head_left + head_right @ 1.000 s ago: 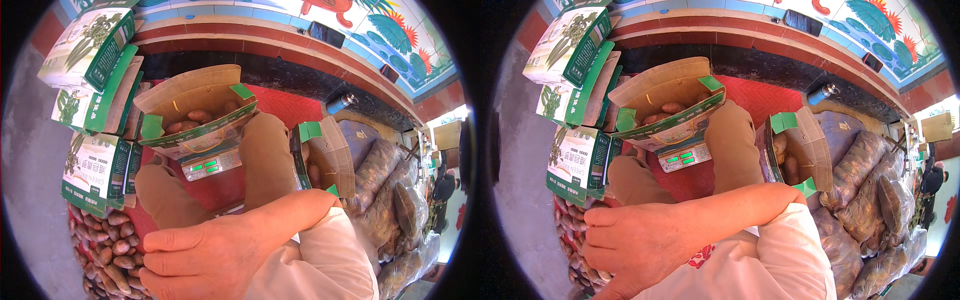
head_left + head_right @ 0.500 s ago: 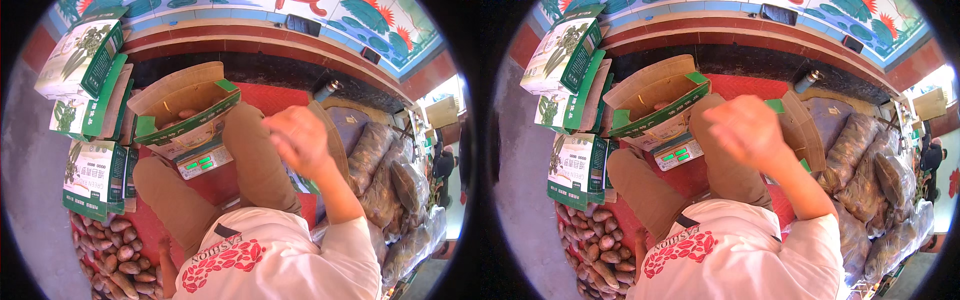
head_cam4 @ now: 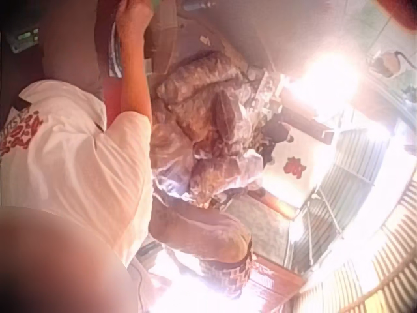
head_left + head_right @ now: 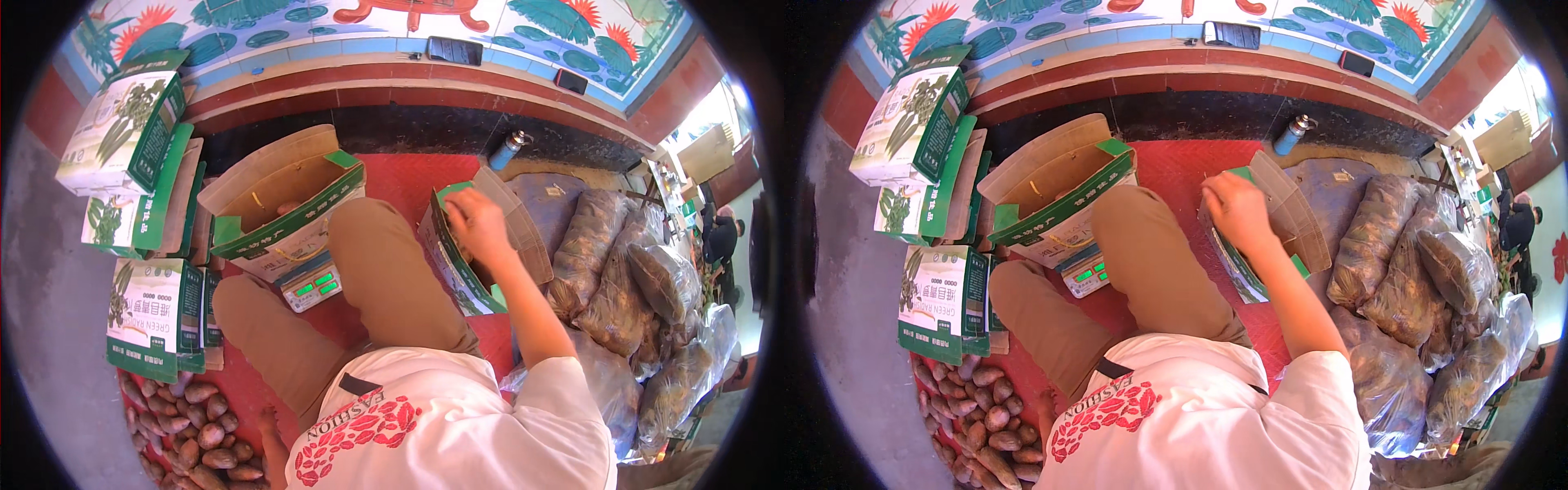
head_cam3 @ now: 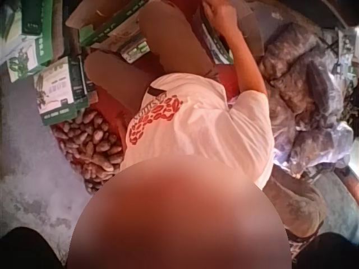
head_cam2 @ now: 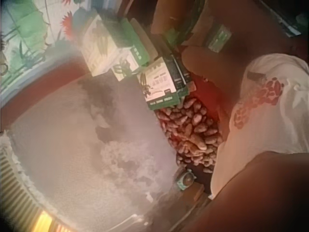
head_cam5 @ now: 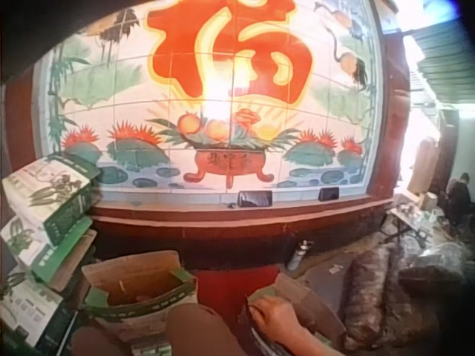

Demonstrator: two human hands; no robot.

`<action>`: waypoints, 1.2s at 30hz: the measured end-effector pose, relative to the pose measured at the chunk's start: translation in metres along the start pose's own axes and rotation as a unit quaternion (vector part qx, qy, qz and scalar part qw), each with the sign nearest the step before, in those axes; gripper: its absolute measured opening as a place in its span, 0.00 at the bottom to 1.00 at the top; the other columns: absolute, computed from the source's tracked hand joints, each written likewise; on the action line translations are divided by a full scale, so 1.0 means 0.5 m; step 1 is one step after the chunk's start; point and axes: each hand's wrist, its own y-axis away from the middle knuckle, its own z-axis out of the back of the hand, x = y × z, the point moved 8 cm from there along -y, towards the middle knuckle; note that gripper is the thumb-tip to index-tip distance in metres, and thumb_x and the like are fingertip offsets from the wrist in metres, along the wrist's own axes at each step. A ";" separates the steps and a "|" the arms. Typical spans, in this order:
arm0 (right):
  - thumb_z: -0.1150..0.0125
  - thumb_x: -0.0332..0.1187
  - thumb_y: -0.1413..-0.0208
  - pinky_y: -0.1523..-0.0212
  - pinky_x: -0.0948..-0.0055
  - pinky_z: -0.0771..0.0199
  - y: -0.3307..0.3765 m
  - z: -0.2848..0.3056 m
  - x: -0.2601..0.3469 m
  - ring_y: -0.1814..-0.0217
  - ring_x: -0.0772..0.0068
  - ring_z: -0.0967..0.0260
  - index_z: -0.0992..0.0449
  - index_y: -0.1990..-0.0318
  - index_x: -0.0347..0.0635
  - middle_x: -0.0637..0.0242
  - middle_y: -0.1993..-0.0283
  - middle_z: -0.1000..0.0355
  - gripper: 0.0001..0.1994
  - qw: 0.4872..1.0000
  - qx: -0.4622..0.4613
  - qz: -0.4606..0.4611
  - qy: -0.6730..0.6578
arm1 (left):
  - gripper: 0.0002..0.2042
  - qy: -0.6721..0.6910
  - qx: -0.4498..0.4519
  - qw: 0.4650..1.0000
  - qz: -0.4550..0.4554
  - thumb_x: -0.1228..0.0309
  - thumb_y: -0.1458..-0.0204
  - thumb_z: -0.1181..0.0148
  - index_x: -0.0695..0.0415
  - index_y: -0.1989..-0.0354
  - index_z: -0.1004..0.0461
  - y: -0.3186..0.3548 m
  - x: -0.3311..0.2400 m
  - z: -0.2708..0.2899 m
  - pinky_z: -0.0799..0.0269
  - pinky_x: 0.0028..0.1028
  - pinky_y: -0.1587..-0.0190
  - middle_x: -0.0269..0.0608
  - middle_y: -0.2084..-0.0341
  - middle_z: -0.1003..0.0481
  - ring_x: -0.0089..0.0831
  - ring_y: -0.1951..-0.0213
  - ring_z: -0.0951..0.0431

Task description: Weighing sweet potatoes on a digital scale and packing them into cardboard boxes.

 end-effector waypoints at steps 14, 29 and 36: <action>0.42 0.27 0.57 0.67 0.63 0.34 0.064 -0.146 -0.060 0.69 0.59 0.34 0.28 0.72 0.41 0.63 0.74 0.35 0.04 0.997 0.070 0.009 0.006 | 0.06 0.151 -0.153 0.945 -0.245 0.78 0.47 0.52 0.62 0.64 0.28 0.131 -0.350 0.153 0.33 0.21 0.62 0.36 0.71 0.27 0.23 0.66 0.29; 0.40 0.31 0.58 0.62 0.63 0.35 0.079 -0.249 -0.133 0.63 0.59 0.34 0.27 0.65 0.42 0.61 0.70 0.34 0.11 0.975 0.179 -0.003 0.132 | 0.08 0.114 -0.254 0.912 -0.301 0.75 0.44 0.54 0.66 0.60 0.30 0.271 -0.540 0.197 0.31 0.26 0.54 0.43 0.63 0.26 0.29 0.60 0.27; 0.42 0.33 0.53 0.61 0.61 0.34 0.049 -0.213 -0.229 0.64 0.56 0.30 0.26 0.64 0.40 0.58 0.68 0.28 0.09 0.963 0.200 -0.069 0.168 | 0.08 0.111 -0.248 0.921 -0.278 0.75 0.45 0.53 0.65 0.62 0.28 0.270 -0.438 0.228 0.33 0.26 0.54 0.42 0.63 0.25 0.28 0.60 0.26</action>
